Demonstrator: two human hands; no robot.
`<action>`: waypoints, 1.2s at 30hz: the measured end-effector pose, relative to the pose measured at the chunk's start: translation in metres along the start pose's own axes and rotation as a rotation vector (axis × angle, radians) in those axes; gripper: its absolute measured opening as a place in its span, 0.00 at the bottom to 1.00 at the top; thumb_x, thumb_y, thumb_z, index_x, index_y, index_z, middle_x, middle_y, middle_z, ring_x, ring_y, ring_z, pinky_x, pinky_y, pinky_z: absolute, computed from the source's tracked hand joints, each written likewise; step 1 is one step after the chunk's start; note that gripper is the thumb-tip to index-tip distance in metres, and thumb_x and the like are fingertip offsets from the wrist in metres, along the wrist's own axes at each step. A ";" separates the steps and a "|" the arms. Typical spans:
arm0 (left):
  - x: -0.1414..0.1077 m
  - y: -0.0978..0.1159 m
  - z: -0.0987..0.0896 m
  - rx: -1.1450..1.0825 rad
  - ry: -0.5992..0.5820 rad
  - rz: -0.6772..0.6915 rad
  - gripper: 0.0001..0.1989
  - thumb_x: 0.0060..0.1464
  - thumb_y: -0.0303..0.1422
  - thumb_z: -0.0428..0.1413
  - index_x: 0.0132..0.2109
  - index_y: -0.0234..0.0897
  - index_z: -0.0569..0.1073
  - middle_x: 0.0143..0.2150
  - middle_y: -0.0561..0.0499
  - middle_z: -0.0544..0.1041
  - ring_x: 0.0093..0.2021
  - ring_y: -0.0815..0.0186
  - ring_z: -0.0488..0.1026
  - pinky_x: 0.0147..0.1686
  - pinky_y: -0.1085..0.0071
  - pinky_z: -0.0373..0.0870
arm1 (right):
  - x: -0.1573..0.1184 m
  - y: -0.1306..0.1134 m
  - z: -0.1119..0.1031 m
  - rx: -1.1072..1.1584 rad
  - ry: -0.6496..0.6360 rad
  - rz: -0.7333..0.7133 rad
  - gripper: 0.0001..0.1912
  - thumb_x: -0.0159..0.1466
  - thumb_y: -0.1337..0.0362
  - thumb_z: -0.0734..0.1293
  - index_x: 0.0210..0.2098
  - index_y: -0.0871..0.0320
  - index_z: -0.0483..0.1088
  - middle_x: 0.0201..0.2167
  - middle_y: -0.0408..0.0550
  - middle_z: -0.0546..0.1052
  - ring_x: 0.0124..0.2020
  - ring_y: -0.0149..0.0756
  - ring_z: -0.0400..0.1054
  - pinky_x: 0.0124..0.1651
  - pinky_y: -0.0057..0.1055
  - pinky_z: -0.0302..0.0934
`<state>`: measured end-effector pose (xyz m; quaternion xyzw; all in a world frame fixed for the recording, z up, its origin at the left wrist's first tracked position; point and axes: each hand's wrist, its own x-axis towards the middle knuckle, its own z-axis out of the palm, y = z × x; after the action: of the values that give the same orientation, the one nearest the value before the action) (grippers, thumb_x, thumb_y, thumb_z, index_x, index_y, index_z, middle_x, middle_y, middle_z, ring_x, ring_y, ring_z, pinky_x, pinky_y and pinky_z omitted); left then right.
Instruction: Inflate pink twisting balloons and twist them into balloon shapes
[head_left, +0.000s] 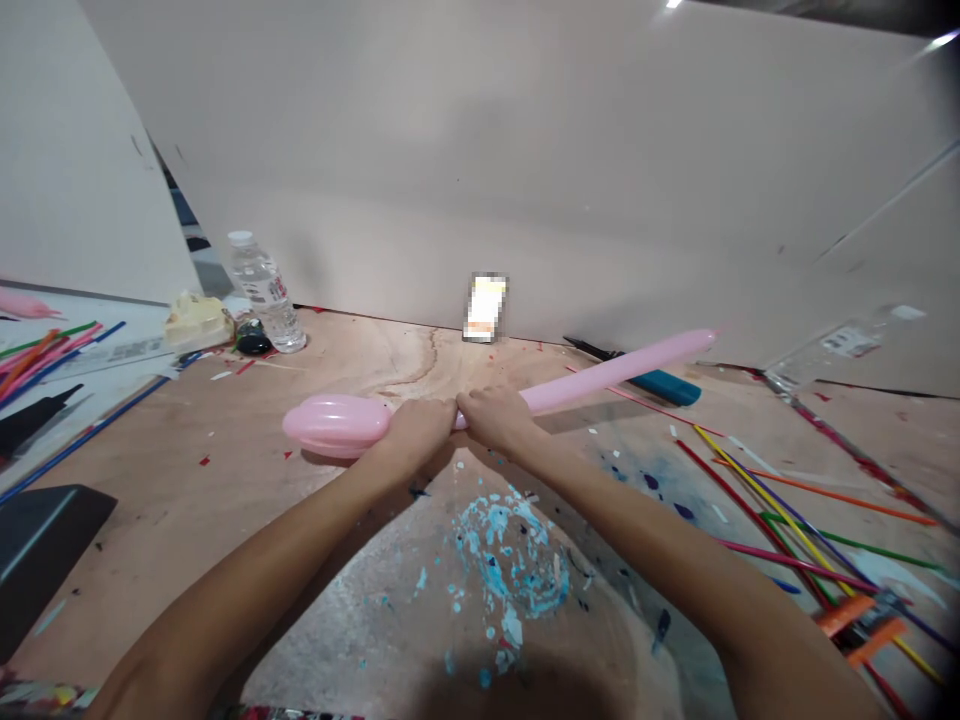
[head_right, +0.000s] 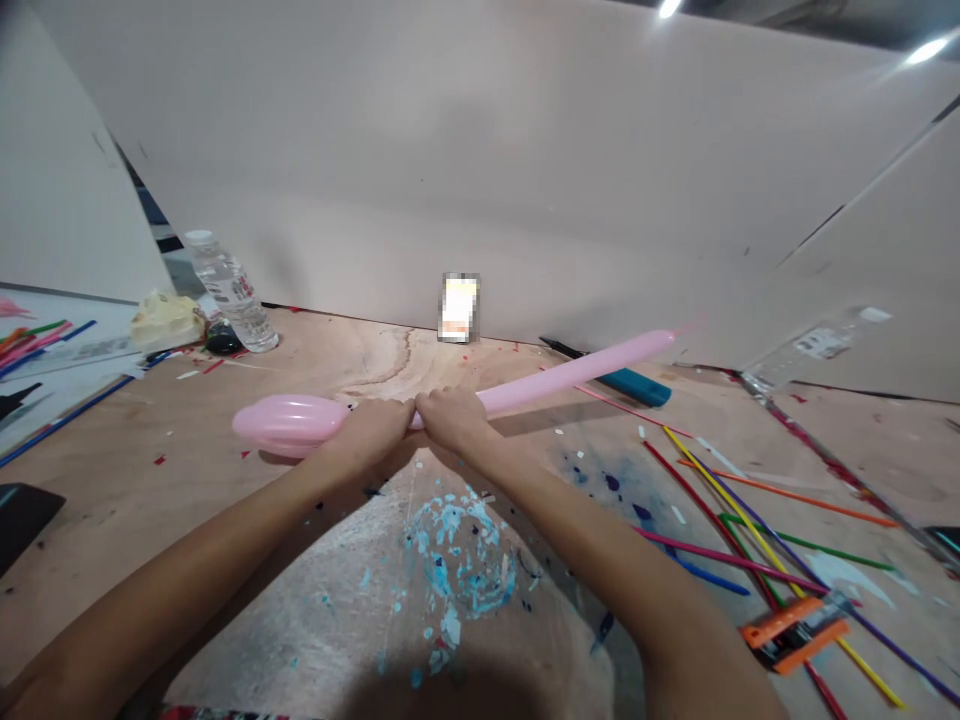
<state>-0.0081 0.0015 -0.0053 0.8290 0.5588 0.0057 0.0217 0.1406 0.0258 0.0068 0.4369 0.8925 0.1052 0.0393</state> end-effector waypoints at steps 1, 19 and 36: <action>0.000 0.000 0.001 -0.002 -0.012 0.016 0.14 0.61 0.33 0.45 0.45 0.33 0.73 0.39 0.39 0.78 0.39 0.53 0.77 0.38 0.63 0.69 | -0.001 0.000 0.000 -0.004 -0.016 -0.005 0.10 0.63 0.66 0.60 0.39 0.60 0.72 0.37 0.56 0.78 0.38 0.45 0.73 0.38 0.34 0.61; -0.008 -0.021 -0.018 0.027 0.060 -0.042 0.18 0.54 0.47 0.51 0.40 0.36 0.73 0.39 0.40 0.77 0.40 0.52 0.75 0.39 0.63 0.66 | -0.014 0.033 0.002 -0.067 0.018 0.067 0.13 0.61 0.65 0.62 0.44 0.61 0.67 0.40 0.58 0.76 0.41 0.47 0.71 0.39 0.35 0.57; -0.011 0.007 -0.009 -0.015 0.102 0.029 0.22 0.58 0.52 0.46 0.43 0.37 0.69 0.40 0.42 0.78 0.39 0.52 0.76 0.33 0.64 0.64 | -0.008 0.031 0.006 -0.077 0.016 0.025 0.11 0.62 0.63 0.61 0.42 0.59 0.69 0.38 0.55 0.77 0.37 0.43 0.72 0.35 0.32 0.56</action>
<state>-0.0063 -0.0108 0.0037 0.8354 0.5472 0.0525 -0.0007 0.1706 0.0387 0.0079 0.4454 0.8825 0.1431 0.0477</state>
